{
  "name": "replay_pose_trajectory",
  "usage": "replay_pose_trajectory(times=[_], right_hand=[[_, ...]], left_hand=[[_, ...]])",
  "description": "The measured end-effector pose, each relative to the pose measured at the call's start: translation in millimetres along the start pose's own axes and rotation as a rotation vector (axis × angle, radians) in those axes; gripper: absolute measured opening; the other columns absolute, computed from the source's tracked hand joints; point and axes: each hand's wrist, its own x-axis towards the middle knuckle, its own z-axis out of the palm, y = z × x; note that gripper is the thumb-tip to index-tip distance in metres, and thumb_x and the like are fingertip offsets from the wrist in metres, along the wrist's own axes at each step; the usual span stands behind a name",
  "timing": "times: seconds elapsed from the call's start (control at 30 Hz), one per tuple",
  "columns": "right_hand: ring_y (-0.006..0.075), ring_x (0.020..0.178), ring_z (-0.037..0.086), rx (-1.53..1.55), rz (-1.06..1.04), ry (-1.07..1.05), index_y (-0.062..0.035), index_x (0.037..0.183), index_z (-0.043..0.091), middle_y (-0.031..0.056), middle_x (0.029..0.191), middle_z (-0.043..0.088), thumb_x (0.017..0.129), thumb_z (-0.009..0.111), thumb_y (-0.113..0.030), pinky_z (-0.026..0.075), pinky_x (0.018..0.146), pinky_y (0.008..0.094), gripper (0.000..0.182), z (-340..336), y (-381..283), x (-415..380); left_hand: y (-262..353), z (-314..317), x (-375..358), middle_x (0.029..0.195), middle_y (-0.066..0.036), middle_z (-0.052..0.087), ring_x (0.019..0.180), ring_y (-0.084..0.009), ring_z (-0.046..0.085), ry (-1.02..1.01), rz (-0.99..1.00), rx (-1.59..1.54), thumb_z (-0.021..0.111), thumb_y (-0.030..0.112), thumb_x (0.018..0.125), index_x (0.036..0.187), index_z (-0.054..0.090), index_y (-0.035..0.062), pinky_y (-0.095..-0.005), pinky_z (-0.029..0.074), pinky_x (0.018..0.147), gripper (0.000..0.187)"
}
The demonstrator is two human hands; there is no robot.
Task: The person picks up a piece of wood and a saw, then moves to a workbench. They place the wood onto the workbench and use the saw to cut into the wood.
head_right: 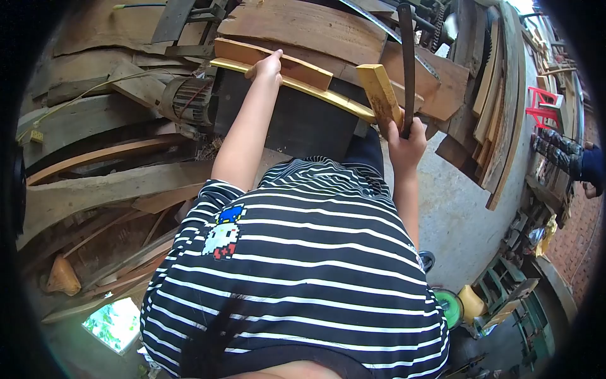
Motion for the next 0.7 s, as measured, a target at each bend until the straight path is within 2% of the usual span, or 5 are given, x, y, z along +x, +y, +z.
replay_pose_trajectory(times=[0.2,0.27,0.37,0.53,0.7], right_hand=[[0.0142,0.064,0.05,0.06,0.027,0.018,-0.0025,0.097,0.064,0.0046,0.071,0.054,0.075,0.07,-0.003,0.043,0.061,0.0271,0.023,-1.1,6.0,-3.0],[0.0149,0.064,0.05,0.02,-0.011,0.021,-0.0022,0.098,0.064,0.005,0.072,0.055,0.076,0.07,-0.003,0.043,0.061,0.0276,0.023,-2.2,10.9,-1.8],[0.016,0.063,0.05,0.011,-0.026,0.02,-0.0023,0.098,0.064,0.0048,0.07,0.054,0.076,0.07,-0.003,0.043,0.061,0.0288,0.023,-3.7,8.2,0.5],[0.0184,0.064,0.051,-0.106,-0.007,0.02,-0.0025,0.093,0.063,0.0061,0.07,0.053,0.074,0.07,-0.004,0.042,0.06,0.0306,0.02,-10.1,1.8,3.9],[0.0059,0.062,0.038,0.018,0.014,0.088,0.0015,0.082,0.054,-0.0021,0.071,0.052,0.078,0.069,0.001,0.035,0.056,0.02,0.016,-13.4,-4.8,13.6]], left_hand=[[-15.6,-2.9,39.0,0.133,-0.026,0.037,0.118,-0.0325,0.048,-0.186,0.061,-0.221,0.069,0.009,0.072,0.136,0.007,-0.0085,-0.0378,0.046,0.093,0.092],[-24.9,-6.8,46.8,0.113,-0.024,0.046,0.103,-0.0315,0.056,-0.178,0.07,-0.255,0.06,-0.004,0.068,0.123,0.019,-0.0055,-0.0588,0.045,0.088,0.069],[-34.1,-28.4,48.4,0.092,-0.016,0.052,0.083,-0.0286,0.059,-0.397,0.059,-0.333,0.057,-0.004,0.071,0.099,0.045,-0.005,-0.0557,0.053,0.075,0.03],[-46.4,-44.4,29.1,0.09,-0.012,0.055,0.08,-0.0258,0.061,-0.334,0.155,-0.444,0.059,-0.001,0.074,0.101,0.048,-0.0017,-0.0512,0.057,0.069,0.028],[-33.2,-55.7,8.7,0.094,-0.01,0.056,0.08,-0.0259,0.063,-0.336,0.186,-0.493,0.058,-0.002,0.076,0.111,0.044,0.0016,-0.0531,0.057,0.07,0.038]])
